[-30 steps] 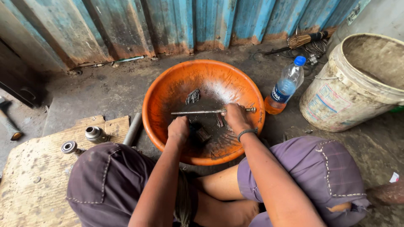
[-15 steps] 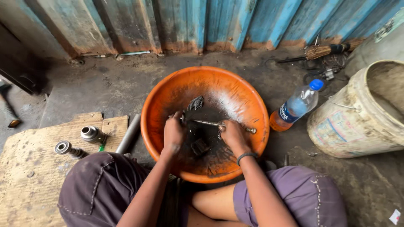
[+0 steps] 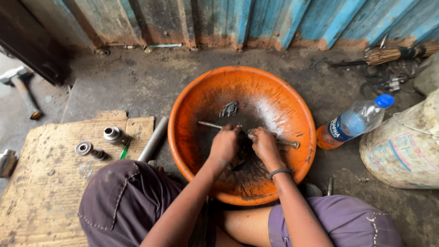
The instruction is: The person cleans several dark metal mechanical parts in a basin of liquid using their hands and a small abrasive pad.
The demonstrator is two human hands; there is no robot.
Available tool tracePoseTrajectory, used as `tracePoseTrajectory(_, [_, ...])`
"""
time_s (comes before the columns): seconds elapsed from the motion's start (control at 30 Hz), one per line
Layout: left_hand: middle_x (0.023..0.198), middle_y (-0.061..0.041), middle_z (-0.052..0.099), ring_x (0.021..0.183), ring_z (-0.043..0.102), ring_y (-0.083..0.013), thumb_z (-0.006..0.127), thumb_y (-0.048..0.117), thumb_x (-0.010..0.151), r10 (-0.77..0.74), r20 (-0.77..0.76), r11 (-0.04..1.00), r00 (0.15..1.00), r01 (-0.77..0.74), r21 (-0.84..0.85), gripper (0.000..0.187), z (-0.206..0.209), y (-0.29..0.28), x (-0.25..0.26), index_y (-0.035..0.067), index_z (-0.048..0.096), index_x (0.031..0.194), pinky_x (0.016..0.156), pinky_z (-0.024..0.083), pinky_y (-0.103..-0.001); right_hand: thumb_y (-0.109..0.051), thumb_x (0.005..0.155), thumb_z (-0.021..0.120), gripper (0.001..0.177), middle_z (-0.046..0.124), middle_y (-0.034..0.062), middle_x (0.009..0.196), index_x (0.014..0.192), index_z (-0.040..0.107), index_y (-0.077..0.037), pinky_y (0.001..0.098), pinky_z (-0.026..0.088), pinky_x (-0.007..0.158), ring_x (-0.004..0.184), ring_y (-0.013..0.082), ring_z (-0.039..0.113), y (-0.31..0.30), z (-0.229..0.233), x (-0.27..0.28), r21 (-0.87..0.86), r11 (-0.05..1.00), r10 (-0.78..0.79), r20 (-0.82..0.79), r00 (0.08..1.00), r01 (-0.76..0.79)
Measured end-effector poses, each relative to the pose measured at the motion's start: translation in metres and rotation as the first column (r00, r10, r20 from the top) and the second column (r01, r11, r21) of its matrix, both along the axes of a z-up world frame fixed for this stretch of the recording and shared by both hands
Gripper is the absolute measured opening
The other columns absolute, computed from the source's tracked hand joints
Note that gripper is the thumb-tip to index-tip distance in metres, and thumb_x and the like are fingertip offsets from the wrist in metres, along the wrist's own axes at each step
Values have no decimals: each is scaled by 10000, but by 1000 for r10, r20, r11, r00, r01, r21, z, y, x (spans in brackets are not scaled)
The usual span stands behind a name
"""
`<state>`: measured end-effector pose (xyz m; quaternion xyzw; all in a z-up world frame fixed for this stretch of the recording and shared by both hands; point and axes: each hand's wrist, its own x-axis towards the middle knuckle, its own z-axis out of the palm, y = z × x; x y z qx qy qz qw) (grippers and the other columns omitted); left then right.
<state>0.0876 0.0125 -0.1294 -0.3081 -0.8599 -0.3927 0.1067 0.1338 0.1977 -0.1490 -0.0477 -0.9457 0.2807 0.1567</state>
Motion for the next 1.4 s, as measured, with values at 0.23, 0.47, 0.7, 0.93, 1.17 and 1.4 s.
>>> tracePoseTrajectory(0.23, [1023,-226,698,983,674,-417,590,3,835,347,8,918,938,-338,-207,164,-12,-29,-36,22,730,920,859,562,-485,-29,859,613,267,710,161,1048,1081,759,-58,494,439,912,1021,378,653,-10,16,-2,39,997,-77,147,986,72])
tracePoseTrajectory(0.47, [1129,-235,674,1095,677,-431,577,25,700,-155,-371,967,916,65,-246,205,-4,16,7,-1,701,861,890,597,-433,4,805,619,294,723,184,1045,1059,758,-40,453,501,916,1018,378,687,-3,3,-6,40,998,-57,90,994,54])
tracePoseTrajectory(0.7, [1135,-234,650,1051,654,-399,602,10,834,293,52,880,955,-249,-405,166,-2,-26,-31,26,744,917,793,611,-463,-13,886,638,224,740,190,1026,1072,759,-40,413,541,891,972,361,713,-13,31,-3,-151,985,-53,164,985,79])
tracePoseTrajectory(0.93, [1130,-246,639,1104,630,-403,626,40,812,52,-22,845,998,-56,-532,136,-15,-4,-17,22,745,877,820,607,-439,37,873,596,283,727,196,996,1092,754,-47,400,569,850,900,338,742,-16,23,1,-211,960,-131,248,960,185])
tracePoseTrajectory(1.17, [1152,-234,642,1114,605,-429,619,39,700,-29,-281,939,959,-70,-337,326,-21,1,-10,3,754,994,809,601,-423,-15,808,722,176,734,219,934,972,786,-20,414,558,793,871,377,727,-15,19,-3,-103,984,-150,-27,988,146])
tracePoseTrajectory(1.4, [1140,-190,635,1129,609,-389,597,83,912,267,-82,862,960,-276,-424,163,-16,-37,-28,40,744,966,796,607,-439,-86,758,819,168,735,208,825,909,769,-32,422,555,720,766,331,738,-30,34,7,-208,958,-205,-10,979,198])
